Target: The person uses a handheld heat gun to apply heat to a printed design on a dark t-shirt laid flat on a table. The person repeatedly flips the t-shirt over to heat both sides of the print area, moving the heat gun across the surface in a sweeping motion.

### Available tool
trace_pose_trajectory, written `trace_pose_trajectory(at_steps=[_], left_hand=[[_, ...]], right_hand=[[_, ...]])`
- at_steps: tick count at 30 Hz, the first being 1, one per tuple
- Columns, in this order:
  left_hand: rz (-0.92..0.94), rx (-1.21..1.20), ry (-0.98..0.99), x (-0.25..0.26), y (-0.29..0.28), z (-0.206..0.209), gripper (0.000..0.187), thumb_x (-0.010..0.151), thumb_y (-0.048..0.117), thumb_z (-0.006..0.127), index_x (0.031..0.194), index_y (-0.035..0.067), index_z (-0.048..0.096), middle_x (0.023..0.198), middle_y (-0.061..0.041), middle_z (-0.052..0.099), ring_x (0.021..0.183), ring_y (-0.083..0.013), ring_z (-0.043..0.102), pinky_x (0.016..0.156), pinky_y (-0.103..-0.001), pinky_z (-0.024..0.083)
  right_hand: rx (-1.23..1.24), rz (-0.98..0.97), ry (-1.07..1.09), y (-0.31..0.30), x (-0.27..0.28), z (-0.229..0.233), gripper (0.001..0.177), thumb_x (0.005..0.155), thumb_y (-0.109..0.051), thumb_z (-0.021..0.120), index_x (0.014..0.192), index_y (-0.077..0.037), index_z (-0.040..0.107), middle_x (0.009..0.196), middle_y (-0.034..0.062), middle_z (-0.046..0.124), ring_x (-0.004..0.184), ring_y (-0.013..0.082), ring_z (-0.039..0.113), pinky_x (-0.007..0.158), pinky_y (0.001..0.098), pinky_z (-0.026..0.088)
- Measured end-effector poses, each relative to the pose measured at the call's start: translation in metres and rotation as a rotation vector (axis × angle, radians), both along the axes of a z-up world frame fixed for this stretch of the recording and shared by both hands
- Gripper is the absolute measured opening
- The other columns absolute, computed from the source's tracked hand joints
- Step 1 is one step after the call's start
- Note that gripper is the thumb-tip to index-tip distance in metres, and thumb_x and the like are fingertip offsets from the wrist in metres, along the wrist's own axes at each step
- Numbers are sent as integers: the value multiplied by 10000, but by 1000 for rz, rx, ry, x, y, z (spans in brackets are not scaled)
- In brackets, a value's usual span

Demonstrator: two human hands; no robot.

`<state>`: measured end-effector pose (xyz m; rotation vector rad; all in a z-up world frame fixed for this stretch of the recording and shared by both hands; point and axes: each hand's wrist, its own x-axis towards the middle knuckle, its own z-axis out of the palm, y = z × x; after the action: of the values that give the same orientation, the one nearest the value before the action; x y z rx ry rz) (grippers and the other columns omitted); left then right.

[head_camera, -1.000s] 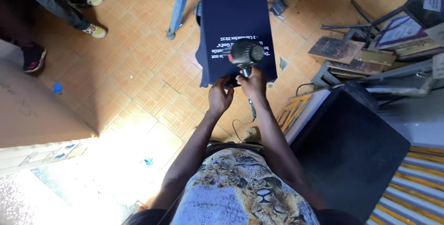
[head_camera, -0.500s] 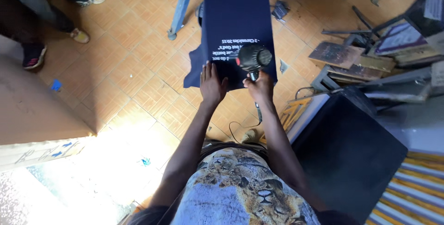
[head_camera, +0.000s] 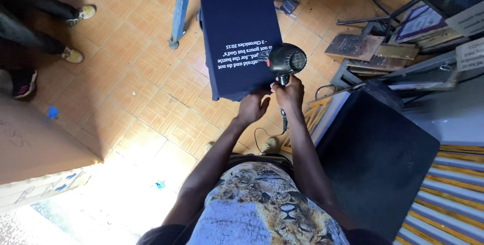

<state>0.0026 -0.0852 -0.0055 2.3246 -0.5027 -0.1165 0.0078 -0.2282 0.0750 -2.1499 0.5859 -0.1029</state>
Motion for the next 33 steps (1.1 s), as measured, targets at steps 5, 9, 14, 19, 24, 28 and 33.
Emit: trace_pose_trajectory(at_steps=[5, 9, 14, 19, 24, 28, 33], left_hand=[[183, -126, 106, -9, 8, 1, 165, 868, 292, 627, 975, 297, 753, 853, 14, 768, 863, -288, 753, 738, -475, 595], [356, -183, 129, -7, 18, -7, 121, 830, 297, 645, 785, 258, 751, 746, -49, 741, 804, -386, 720, 677, -535, 560], [416, -217, 168, -13, 29, 22, 124, 836, 272, 646, 788, 184, 719, 728, -110, 716, 802, -441, 699, 677, -596, 516], [429, -243, 188, -10, 26, 21, 129, 822, 233, 656, 876, 261, 770, 750, -47, 746, 818, -387, 718, 718, -549, 563], [404, -340, 185, -13, 19, 5, 174, 852, 223, 662, 988, 232, 770, 777, -9, 763, 800, -314, 741, 687, -434, 570], [357, -373, 211, -16, 14, 9, 163, 872, 222, 673, 1003, 214, 771, 800, 0, 769, 790, -270, 738, 704, -390, 562], [307, -524, 297, -23, 9, 48, 177, 949, 358, 683, 1040, 230, 763, 870, -22, 780, 813, -223, 736, 727, -363, 553]], right_hand=[[9, 122, -26, 19, -2, -1, 238, 738, -173, 800, 965, -136, 741, 743, 18, 756, 841, 246, 766, 825, 398, 579], [6, 260, -59, 40, 0, 2, 212, 770, -201, 738, 963, -115, 757, 791, 86, 749, 881, 339, 751, 763, 446, 565], [-7, 345, -58, 43, -1, 2, 211, 757, -215, 721, 936, -114, 766, 772, 123, 727, 850, 393, 736, 706, 440, 552], [-25, 265, -6, 28, -4, 7, 227, 758, -236, 736, 962, -146, 776, 847, 67, 765, 896, 325, 749, 788, 447, 564], [-11, 91, -18, 5, -5, -3, 226, 762, -212, 804, 965, -130, 748, 802, 51, 773, 879, 259, 769, 854, 383, 569], [-50, 31, -61, -5, -11, -3, 246, 725, -217, 840, 947, -157, 753, 755, 25, 762, 828, 250, 770, 806, 377, 582], [-51, 3, -128, 4, -19, -10, 284, 712, -211, 862, 952, -95, 763, 841, 149, 761, 916, 389, 740, 787, 506, 569]])
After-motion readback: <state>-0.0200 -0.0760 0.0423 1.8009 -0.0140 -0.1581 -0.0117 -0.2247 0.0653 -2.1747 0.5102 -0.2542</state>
